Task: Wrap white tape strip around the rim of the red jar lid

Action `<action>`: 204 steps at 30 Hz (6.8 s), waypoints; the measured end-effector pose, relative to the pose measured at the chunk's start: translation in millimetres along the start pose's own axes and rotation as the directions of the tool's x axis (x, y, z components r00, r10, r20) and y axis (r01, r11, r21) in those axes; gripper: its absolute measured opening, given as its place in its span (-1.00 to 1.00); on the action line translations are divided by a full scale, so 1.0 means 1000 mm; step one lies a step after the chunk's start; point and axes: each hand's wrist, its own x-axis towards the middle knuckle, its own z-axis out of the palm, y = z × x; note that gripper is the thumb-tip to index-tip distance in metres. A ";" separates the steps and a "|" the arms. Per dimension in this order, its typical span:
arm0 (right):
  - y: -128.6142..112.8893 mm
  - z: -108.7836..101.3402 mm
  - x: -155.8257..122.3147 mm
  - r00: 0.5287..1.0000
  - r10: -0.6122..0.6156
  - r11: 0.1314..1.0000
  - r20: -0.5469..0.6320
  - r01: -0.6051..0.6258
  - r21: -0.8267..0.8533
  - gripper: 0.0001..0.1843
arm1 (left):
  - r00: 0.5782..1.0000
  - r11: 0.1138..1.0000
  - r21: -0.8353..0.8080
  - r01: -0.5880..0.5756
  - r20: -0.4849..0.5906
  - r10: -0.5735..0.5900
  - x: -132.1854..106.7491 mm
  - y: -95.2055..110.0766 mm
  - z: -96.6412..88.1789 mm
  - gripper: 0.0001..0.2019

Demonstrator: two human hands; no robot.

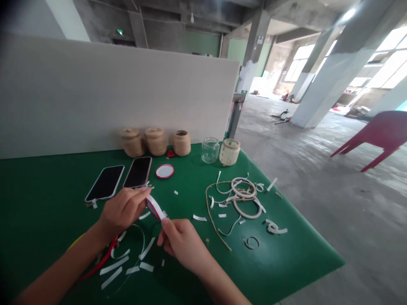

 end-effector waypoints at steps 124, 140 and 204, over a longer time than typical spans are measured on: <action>-0.008 -0.022 -0.004 0.984 -0.116 0.945 -0.137 0.067 -0.319 -0.40 | 0.998 0.997 -0.038 0.062 -0.030 -0.063 0.017 0.001 -0.012 -0.68; 0.004 -0.020 0.005 0.983 -0.136 0.975 -0.124 0.110 -0.194 -0.31 | 0.958 0.955 -0.136 0.265 -0.080 -0.277 0.020 0.017 -0.009 -0.71; 0.015 -0.025 0.022 0.962 -0.184 0.960 -0.202 0.132 -0.246 -0.46 | 0.974 0.985 0.040 0.167 0.145 -0.172 0.008 0.017 0.001 -0.81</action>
